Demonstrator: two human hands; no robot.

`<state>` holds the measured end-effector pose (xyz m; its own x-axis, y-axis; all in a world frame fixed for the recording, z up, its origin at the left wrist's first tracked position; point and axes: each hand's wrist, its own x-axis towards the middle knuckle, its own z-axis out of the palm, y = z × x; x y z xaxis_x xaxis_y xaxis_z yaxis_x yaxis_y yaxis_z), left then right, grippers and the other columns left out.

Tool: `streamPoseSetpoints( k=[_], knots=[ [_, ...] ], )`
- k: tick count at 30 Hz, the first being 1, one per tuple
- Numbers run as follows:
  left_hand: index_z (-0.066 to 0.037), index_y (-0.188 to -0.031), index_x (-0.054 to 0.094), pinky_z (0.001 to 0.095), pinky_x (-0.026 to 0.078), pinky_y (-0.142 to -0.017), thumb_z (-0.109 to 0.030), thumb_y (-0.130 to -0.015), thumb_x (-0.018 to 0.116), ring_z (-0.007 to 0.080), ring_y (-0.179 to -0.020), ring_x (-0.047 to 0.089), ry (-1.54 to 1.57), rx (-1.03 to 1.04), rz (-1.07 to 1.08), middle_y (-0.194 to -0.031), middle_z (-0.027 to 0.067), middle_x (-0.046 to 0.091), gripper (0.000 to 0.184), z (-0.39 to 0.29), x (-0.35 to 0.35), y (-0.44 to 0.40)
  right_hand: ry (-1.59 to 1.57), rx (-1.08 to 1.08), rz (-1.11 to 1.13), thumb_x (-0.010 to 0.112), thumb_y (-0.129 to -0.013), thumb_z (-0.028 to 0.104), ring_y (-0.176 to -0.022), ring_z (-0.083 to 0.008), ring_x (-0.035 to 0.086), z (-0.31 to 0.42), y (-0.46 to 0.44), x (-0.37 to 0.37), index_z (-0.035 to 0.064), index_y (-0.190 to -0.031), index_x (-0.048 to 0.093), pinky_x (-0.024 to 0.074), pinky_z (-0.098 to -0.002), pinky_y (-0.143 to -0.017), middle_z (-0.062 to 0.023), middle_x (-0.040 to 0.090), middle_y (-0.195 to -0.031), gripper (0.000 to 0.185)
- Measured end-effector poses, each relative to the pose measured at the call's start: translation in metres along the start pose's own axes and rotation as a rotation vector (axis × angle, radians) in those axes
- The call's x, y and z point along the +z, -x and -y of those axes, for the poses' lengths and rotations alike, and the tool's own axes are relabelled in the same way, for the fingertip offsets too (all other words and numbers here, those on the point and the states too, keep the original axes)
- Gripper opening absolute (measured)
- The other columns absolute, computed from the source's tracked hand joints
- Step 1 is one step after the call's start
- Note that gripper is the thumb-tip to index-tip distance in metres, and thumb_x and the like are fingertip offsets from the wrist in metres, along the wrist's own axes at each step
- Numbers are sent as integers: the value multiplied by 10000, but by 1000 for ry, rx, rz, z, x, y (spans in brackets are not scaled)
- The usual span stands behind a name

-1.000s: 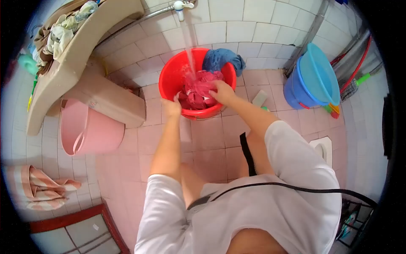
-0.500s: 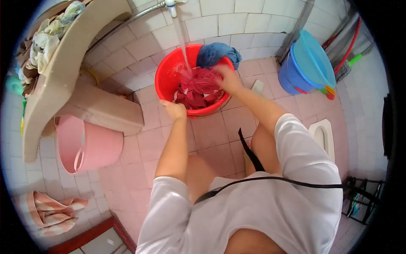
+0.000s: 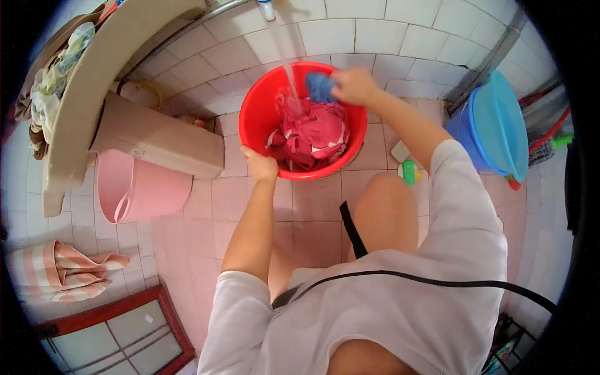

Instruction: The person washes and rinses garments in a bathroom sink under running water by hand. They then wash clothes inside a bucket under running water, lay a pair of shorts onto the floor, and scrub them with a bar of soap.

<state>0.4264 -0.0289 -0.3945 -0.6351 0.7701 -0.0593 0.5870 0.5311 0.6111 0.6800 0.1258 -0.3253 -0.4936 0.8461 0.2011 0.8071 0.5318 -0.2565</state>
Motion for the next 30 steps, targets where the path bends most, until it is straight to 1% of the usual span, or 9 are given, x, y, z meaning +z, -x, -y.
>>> streamPoseSetpoints(
  k=[3, 6, 9, 14, 19, 22, 25, 26, 30],
  knots=[
    [-18, -1338, 97, 416, 400, -881, -35, -734, 503, 399, -1057, 473, 42, 5, -15, -1201, 265, 421, 729, 5, 2, -1, -255, -611, 50, 632, -571, 254, -1081, -335, 424, 12, -4, 44, 134, -771, 630, 361, -466, -898, -93, 522, -1080, 233],
    [-7, -1337, 125, 401, 392, -901, -14, -715, 513, 394, -1078, 463, 253, 32, -16, -1214, 265, 414, 734, 20, 12, -7, -152, -70, 774, 722, -508, 541, -1315, -401, -17, 34, -11, 80, 321, -1377, 177, 124, -584, -1018, -133, -31, -1453, 1049],
    [-1, -1333, 154, 394, 390, -908, -14, -692, 553, 393, -1087, 452, 305, -10, -83, -1215, 267, 405, 755, 5, 8, 2, 179, -146, 1011, 687, -491, 644, -1302, -435, -61, 43, 18, 131, 284, -1391, 148, 103, -609, -998, -164, -97, -1442, 1109],
    [-5, -1332, 165, 403, 393, -904, -48, -666, 619, 410, -1087, 431, 39, -79, -168, -1201, 265, 394, 807, -23, 3, 17, 338, -179, 810, 403, -881, 340, -1295, -456, -38, 53, 33, 232, 229, -1378, 240, 83, -643, -970, -163, -75, -1447, 534],
    [-16, -1326, 184, 416, 400, -901, -60, -675, 618, 411, -1088, 428, -73, -108, -170, -1212, 263, 381, 784, -32, -3, 21, 731, -379, 658, 368, -864, 180, -1299, -449, -13, 43, 30, 260, 81, -1348, 300, 63, -626, -989, -120, 1, -1458, 499],
    [-34, -1324, 197, 424, 408, -888, -38, -679, 592, 410, -1063, 450, -73, -162, -142, -1235, 257, 369, 756, -29, -3, 20, -2, -54, 183, 469, -788, 107, -1299, -444, 35, 15, 39, 394, 34, -1306, 365, 143, -573, -1014, -163, 27, -1439, 533],
    [-51, -1320, 215, 430, 414, -870, -27, -689, 561, 409, -1043, 467, -87, -220, -147, -1229, 253, 386, 720, -39, -6, 24, 301, -209, 685, 627, -692, 172, -1287, -452, 57, 40, 16, 251, 44, -1303, 372, 171, -589, -1000, -129, -22, -1449, 675],
    [-51, -1320, 215, 430, 414, -870, -27, -689, 561, 409, -1043, 467, -71, -220, -148, -1229, 253, 386, 720, -35, -3, 20, 421, -284, 892, 451, -846, 209, -1291, -369, 175, 61, 3, 167, 77, -1307, 375, 220, -430, -1030, -123, 190, -1426, 486],
    [-60, -1309, 233, 433, 423, -840, -39, -710, 547, 404, -1018, 487, -10, -156, -203, -1169, 256, 443, 677, -22, 2, 16, -73, -245, 1214, 617, -730, 279, -1012, -264, 500, 42, -71, 202, 76, -1218, 464, 421, -377, -806, -127, 524, -1124, 550]
  ],
)
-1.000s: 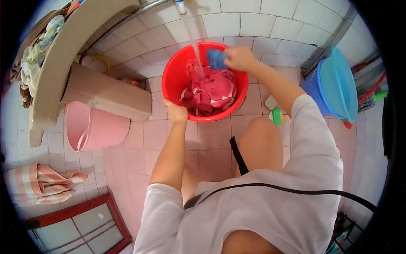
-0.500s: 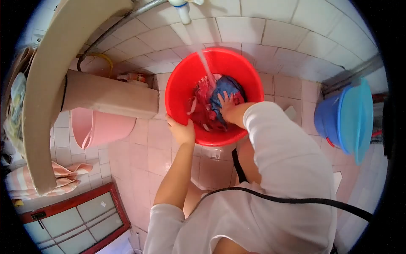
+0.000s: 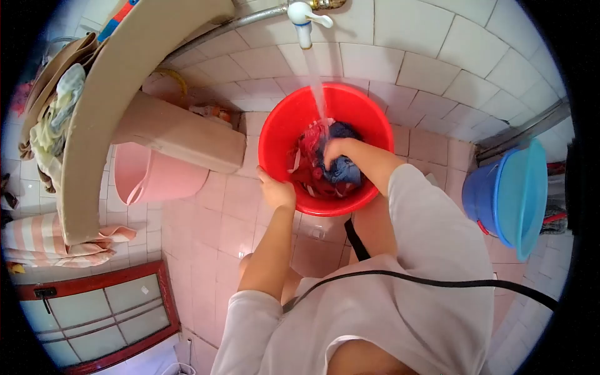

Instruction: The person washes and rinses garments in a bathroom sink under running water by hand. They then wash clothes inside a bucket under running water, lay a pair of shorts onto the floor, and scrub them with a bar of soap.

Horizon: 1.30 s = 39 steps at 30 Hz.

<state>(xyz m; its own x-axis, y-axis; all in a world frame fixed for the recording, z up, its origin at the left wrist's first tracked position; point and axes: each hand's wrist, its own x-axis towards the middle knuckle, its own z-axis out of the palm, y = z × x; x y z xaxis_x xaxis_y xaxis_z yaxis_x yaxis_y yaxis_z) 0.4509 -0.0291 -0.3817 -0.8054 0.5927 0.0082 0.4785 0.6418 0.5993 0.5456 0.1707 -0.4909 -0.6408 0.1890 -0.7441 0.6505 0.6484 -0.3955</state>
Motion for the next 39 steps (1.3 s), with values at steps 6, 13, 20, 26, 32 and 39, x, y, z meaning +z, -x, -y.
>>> streamPoseSetpoints(
  k=[6, 13, 20, 26, 32, 39],
  knots=[
    [-64, -1289, 253, 431, 436, -808, -102, -740, 580, 396, -973, 516, -23, 6, -32, -1116, 246, 488, 640, 5, 3, -3, -2410, -63, -565, 444, -878, 233, -714, -176, 549, 14, -9, -9, 93, -981, 532, 474, -298, -590, -47, 571, -831, 195],
    [-44, -1258, 273, 432, 438, -795, -123, -747, 599, 395, -962, 524, -44, -18, -33, -1106, 247, 494, 612, 0, 1, 0, -3128, -250, -299, 304, -909, 154, -645, -173, 479, -2, -45, -22, 71, -898, 479, 424, -260, -515, -48, 477, -738, 195],
    [-36, -1249, 284, 433, 429, -817, -101, -743, 604, 402, -984, 510, 53, 36, -48, -1124, 253, 482, 602, -1, 0, 1, -2878, -336, -433, 308, -895, 77, -730, -217, 462, -25, -80, -21, 14, -925, 532, 444, -312, -543, -88, 477, -841, 234],
    [-36, -1272, 267, 413, 422, -848, -102, -746, 602, 380, -988, 529, 34, 2, -27, -1083, 243, 529, 627, 0, 1, -1, -2943, -129, -509, 318, -894, 80, -824, -250, 456, -1, -36, -22, -18, -1045, 507, 456, -322, -623, -120, 475, -952, 260],
    [-29, -1249, 300, 429, 427, -822, -112, -722, 626, 404, -978, 511, 38, 13, -55, -1086, 259, 497, 625, 2, 4, -2, -2002, 30, -908, 396, -852, 138, -836, -335, 518, 0, -96, 5, 46, -1053, 536, 452, -422, -676, -118, 526, -1013, 262],
    [-17, -1257, 287, 430, 429, -824, -122, -711, 646, 411, -987, 505, 57, 9, -22, -1117, 268, 484, 661, -6, -3, -1, 132, 62, -346, 443, -755, 545, -1304, -434, -34, 76, -4, 28, 386, -1321, 301, 16, -610, -1006, -29, 72, -1462, 605]
  ],
)
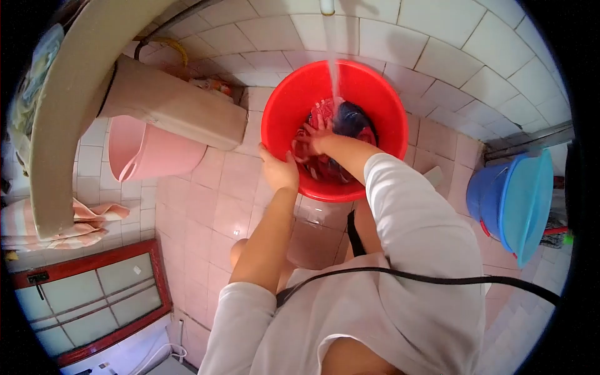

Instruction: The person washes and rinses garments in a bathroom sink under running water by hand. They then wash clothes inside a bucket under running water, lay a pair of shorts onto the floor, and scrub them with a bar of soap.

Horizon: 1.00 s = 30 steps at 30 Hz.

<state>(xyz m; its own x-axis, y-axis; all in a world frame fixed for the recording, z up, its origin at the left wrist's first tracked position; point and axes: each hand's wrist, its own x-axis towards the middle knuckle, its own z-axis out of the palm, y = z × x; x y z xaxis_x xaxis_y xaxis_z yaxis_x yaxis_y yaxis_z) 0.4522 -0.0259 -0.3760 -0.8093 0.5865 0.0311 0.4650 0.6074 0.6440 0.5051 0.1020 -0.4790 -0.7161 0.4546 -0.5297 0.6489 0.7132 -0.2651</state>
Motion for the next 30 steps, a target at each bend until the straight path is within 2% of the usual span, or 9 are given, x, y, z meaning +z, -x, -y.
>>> streamPoseSetpoints(
  k=[8, 11, 15, 17, 18, 20, 22, 26, 30],
  knots=[
    [12, -1264, 274, 414, 401, -875, -190, -646, 737, 400, -1045, 465, 19, 10, 0, -1161, 265, 448, 798, 3, 2, 2, 526, -269, 129, 445, -724, 567, -1306, -432, -47, -15, 5, 28, 402, -1341, 248, -3, -629, -993, -29, 80, -1462, 668],
    [10, -1266, 268, 407, 412, -868, -196, -629, 754, 393, -1038, 481, -4, 75, -11, -1162, 261, 453, 827, 6, 3, 1, 478, -345, 50, 535, -668, 508, -1323, -274, 118, -1, 25, -18, 363, -1244, 434, 76, -573, -1025, -11, 206, -1421, 602],
    [-7, -1274, 261, 411, 421, -852, -186, -630, 753, 390, -1018, 501, 17, -13, 26, -1149, 254, 472, 830, 5, 2, 3, 385, -408, -104, 585, -637, 494, -1265, -240, 276, -30, -55, 62, 306, -1180, 512, 192, -493, -1025, -55, 329, -1356, 579],
    [-29, -1278, 260, 418, 426, -840, -183, -645, 738, 392, -1001, 513, 55, 39, -23, -1128, 247, 492, 808, 15, 9, 0, 123, -487, -59, 597, -671, 437, -1161, -277, 402, -40, -95, 68, 215, -1123, 556, 285, -448, -979, -100, 500, -1192, 505],
    [-29, -1278, 260, 418, 426, -840, -183, -645, 738, 392, -1001, 513, 67, 42, -16, -1128, 247, 492, 808, 13, 8, 0, -264, -457, -329, 608, -715, 315, -980, -276, 529, -64, -161, 128, 121, -1084, 562, 404, -486, -849, -91, 595, -989, 419],
    [-28, -1276, 258, 422, 428, -836, -191, -661, 725, 399, -983, 520, 73, 5, 9, -1100, 254, 508, 788, 8, 3, 2, -1055, -29, -8, 561, -770, 163, -846, -249, 578, -60, -57, 17, 77, -1024, 555, 490, -443, -707, -59, 601, -889, 268],
    [-23, -1275, 255, 421, 429, -836, -197, -663, 724, 400, -987, 517, 54, -5, 21, -1117, 255, 495, 791, 1, -2, 5, -2168, 278, -187, 491, -803, 59, -723, -199, 582, -71, -43, 8, 53, -970, 540, 499, -327, -559, -57, 583, -867, 174],
    [-16, -1286, 242, 420, 417, -856, -213, -664, 725, 393, -1066, 462, -42, -13, 12, -1198, 256, 429, 812, 2, 0, 2, -2797, 215, -195, 437, -846, 25, -619, -159, 485, -95, -48, 0, 47, -902, 506, 405, -226, -463, -76, 522, -788, 92],
    [-31, -1303, 239, 431, 358, -931, -236, -640, 741, 372, -1166, 369, -109, 6, -81, -1262, 241, 369, 856, -9, -6, 10, -2935, 158, -279, 374, -863, 68, -570, -166, 415, -72, -47, -18, 61, -796, 485, 360, -258, -452, -36, 453, -695, 129]
  ],
)
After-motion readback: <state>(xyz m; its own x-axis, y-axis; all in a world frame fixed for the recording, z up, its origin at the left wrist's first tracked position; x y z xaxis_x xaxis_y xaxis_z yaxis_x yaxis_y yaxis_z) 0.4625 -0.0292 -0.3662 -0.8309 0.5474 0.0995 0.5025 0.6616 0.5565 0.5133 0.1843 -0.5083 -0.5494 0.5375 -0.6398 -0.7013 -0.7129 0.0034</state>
